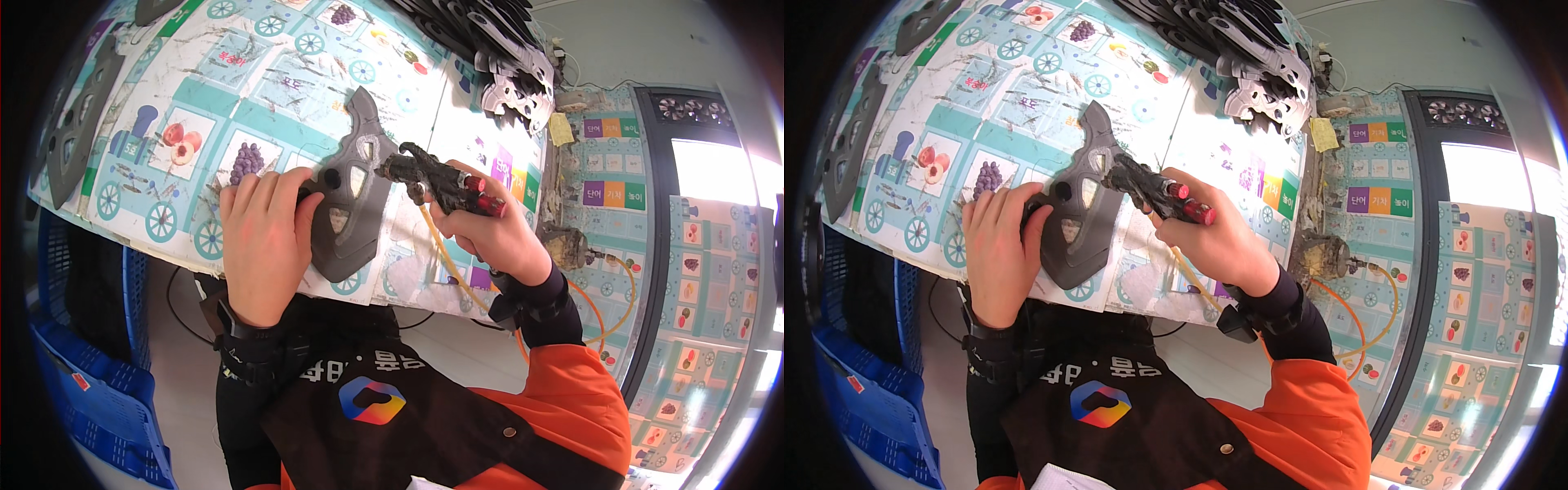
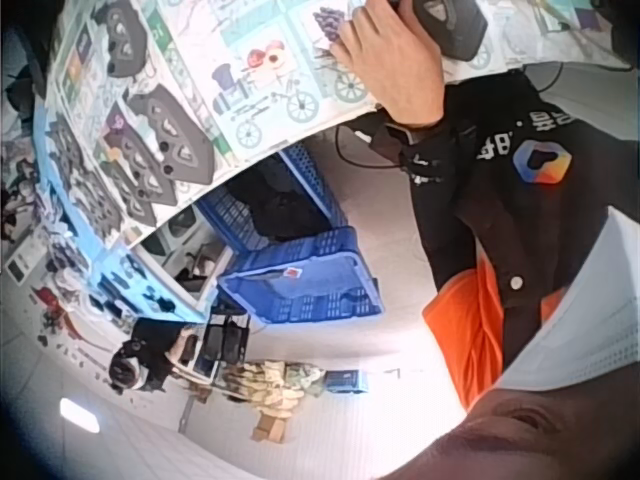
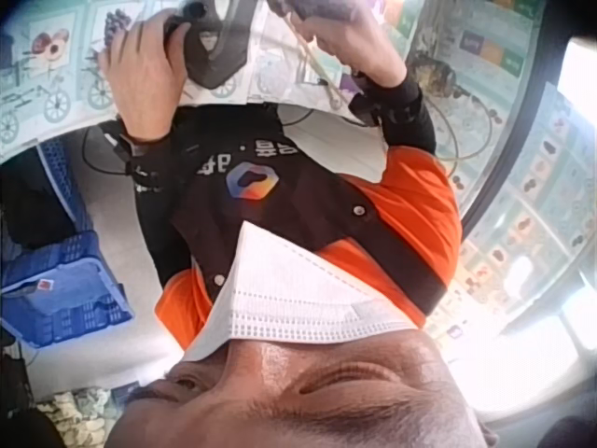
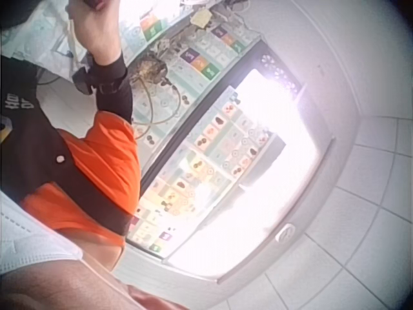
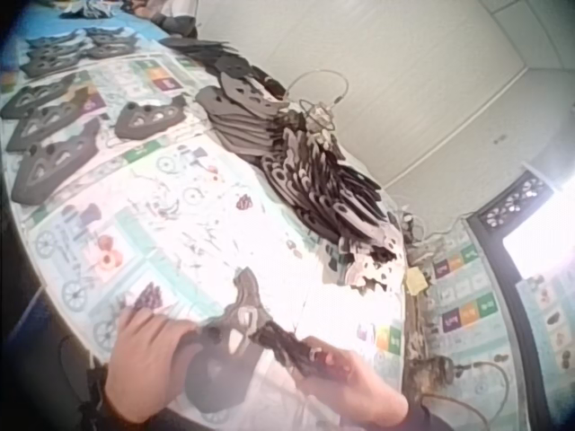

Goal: The person uses a specialized pneumatic tool to attach plastic fasteners or grommets to pre-cut grey foam shoe components, handling several pieces individually and moving them between the table and a blue bin.

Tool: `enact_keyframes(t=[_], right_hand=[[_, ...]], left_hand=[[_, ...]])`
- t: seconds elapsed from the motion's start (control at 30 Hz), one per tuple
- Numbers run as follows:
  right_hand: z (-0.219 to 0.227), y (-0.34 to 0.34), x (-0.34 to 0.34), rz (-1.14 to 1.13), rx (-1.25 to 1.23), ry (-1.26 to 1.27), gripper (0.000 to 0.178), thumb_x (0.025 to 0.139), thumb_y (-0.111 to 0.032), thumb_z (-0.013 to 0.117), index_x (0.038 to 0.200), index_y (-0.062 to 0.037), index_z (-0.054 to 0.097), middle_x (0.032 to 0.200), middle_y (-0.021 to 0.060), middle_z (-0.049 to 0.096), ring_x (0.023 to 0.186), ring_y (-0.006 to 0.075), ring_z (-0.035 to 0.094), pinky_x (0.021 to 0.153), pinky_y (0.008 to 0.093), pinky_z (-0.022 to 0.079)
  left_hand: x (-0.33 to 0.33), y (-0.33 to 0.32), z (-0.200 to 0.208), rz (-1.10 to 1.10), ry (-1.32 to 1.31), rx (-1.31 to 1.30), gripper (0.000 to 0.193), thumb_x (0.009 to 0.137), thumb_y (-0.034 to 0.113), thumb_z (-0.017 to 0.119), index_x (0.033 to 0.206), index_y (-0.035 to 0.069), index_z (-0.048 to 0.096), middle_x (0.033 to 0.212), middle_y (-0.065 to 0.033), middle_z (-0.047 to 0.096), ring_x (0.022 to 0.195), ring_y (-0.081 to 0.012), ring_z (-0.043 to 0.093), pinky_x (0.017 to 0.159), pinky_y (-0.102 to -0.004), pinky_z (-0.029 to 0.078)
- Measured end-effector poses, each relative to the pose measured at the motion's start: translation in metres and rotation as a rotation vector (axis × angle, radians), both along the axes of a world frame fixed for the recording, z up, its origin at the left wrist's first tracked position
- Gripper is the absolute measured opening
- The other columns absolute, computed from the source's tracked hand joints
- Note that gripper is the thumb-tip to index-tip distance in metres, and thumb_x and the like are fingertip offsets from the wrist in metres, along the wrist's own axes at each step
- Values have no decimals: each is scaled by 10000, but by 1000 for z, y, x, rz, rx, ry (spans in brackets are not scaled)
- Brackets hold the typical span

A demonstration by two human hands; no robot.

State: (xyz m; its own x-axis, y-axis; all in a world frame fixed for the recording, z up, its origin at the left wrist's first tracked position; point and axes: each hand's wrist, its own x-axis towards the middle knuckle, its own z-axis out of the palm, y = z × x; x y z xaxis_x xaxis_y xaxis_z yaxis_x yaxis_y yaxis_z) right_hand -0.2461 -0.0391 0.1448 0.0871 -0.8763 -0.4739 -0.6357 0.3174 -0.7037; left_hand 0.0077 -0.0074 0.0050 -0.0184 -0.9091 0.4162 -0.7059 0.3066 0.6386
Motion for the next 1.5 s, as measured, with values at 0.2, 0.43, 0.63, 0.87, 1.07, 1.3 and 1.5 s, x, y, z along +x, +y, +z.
enact_keyframes(t=[0.2,0.43,0.63,0.87,1.07,1.3,1.5], right_hand=[[9,5,2,31,38,-8,339,925,-28,720,1252,25,649,955,18,670,852,62,545,782,254,486],[9,6,3,43,47,-32,387,913,-15,719,1291,32,647,998,23,693,882,60,559,811,252,497],[2,11,1,0,-13,-65,485,902,-24,731,1374,26,636,973,28,670,852,79,550,794,257,493],[9,13,14,66,7,19,509,909,-52,750,1401,5,635,951,39,656,848,77,578,802,263,504],[-1,15,5,97,24,71,529,918,-43,769,1424,1,620,999,27,710,768,55,560,710,252,471],[-5,28,-2,239,-57,58,541,899,-83,715,1419,17,605,929,85,671,776,127,566,749,309,507],[14,30,10,228,85,119,259,928,-21,710,1183,8,676,825,-21,638,709,41,525,648,247,444]], left_hand=[[-1,0,2,2,-5,6,268,965,121,773,1220,83,700,982,-85,685,941,-324,610,872,-447,435],[0,1,1,-2,-3,14,269,968,121,771,1224,82,696,985,-84,685,945,-323,609,877,-448,434],[0,1,0,1,6,-9,289,967,124,773,1242,88,688,1001,-81,688,955,-321,611,888,-451,433],[1,2,0,1,0,-4,288,967,126,773,1239,92,685,1000,-82,689,956,-322,613,885,-453,433],[1,0,-1,-5,7,-16,285,968,129,772,1237,91,684,1001,-84,695,952,-324,612,877,-454,434],[1,1,0,-7,-1,-14,268,979,145,764,1228,78,690,1010,-86,704,946,-330,612,873,-454,436],[0,1,0,-4,12,-27,251,982,167,762,1206,69,705,1021,-87,717,947,-326,615,877,-448,441]])
